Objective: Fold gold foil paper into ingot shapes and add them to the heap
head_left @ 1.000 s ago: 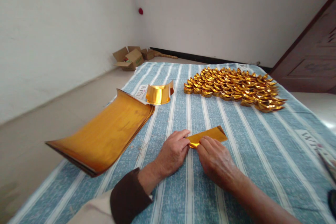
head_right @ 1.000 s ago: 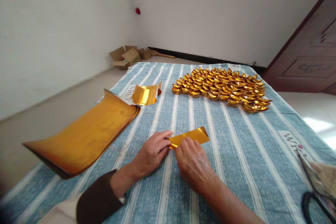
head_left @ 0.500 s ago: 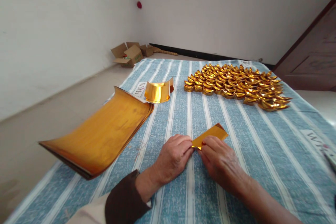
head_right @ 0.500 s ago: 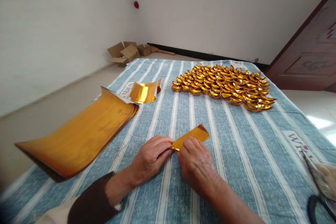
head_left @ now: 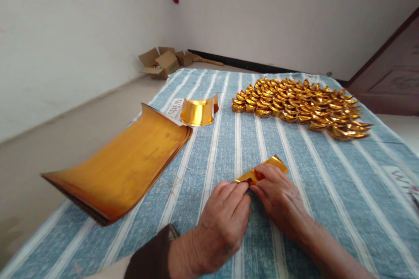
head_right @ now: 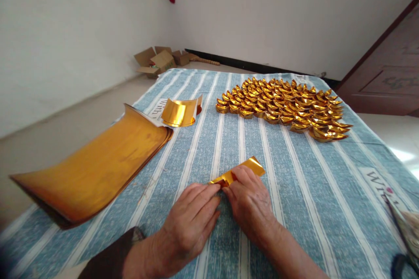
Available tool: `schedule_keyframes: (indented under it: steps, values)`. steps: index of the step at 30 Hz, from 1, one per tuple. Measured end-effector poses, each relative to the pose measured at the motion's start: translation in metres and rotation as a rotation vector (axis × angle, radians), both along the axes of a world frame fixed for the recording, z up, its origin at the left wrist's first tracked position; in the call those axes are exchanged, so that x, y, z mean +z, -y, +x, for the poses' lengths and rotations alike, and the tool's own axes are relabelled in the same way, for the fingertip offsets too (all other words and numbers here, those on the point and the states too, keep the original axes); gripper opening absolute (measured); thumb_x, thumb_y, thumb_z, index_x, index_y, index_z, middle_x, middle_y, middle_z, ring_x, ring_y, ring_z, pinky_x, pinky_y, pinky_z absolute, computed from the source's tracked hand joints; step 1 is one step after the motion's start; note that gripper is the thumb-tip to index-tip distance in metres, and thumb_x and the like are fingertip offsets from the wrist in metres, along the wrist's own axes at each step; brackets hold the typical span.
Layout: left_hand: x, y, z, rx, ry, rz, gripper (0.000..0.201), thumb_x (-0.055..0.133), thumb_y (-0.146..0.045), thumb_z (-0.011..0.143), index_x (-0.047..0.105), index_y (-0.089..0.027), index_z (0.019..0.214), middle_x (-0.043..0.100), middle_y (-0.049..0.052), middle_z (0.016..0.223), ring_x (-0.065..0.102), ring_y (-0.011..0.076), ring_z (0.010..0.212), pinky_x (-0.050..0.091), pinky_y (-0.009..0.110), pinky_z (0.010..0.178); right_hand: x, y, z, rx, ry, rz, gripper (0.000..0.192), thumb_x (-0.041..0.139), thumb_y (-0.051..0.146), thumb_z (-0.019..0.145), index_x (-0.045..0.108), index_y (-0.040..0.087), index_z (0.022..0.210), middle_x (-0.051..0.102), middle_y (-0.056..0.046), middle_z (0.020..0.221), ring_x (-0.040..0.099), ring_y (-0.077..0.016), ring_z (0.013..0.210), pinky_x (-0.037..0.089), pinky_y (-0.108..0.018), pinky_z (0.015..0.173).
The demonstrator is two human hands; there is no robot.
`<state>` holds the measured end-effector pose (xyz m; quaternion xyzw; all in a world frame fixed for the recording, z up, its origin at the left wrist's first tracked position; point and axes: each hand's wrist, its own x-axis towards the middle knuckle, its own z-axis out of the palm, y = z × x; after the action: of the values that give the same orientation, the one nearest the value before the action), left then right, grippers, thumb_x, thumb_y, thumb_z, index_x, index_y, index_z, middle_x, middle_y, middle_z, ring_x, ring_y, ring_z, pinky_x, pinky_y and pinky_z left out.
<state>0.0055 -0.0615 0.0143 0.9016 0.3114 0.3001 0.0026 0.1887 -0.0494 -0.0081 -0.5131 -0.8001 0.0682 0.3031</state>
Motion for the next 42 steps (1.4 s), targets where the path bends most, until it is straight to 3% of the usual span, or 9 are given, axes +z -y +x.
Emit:
schedule_keyframes:
  steps: [12, 21, 42]
  values:
    - [-0.012, 0.009, -0.001, 0.006, -0.100, -0.096, 0.025, 0.047, -0.015, 0.091, 0.064, -0.009, 0.108, 0.066, 0.016, 0.121, 0.061, 0.0293, 0.114, 0.052, 0.047, 0.100, -0.007, 0.001, -0.002, -0.060, -0.039, 0.040, 0.031, 0.047, 0.020, 0.096, 0.066, 0.020, 0.072, 0.064, -0.010, 0.110, 0.058, -0.0246, 0.108, 0.050, -0.042, 0.091]
    - [-0.012, 0.010, -0.002, 0.017, -0.173, -0.129, 0.032, 0.048, -0.016, 0.090, 0.061, -0.008, 0.119, 0.061, 0.018, 0.131, 0.055, 0.0323, 0.125, 0.051, 0.050, 0.102, -0.010, 0.000, -0.002, -0.100, -0.034, 0.050, 0.031, 0.046, 0.021, 0.097, 0.066, 0.019, 0.073, 0.066, -0.011, 0.109, 0.060, -0.0248, 0.106, 0.052, -0.043, 0.089]
    - [-0.016, 0.010, 0.000, 0.031, -0.204, -0.121, 0.031, 0.045, -0.019, 0.094, 0.062, -0.008, 0.117, 0.060, 0.019, 0.131, 0.055, 0.0327, 0.125, 0.052, 0.051, 0.098, -0.008, -0.001, -0.005, -0.108, -0.036, 0.112, 0.031, 0.046, 0.018, 0.097, 0.064, 0.016, 0.072, 0.066, -0.013, 0.100, 0.061, -0.0241, 0.097, 0.052, -0.038, 0.080]
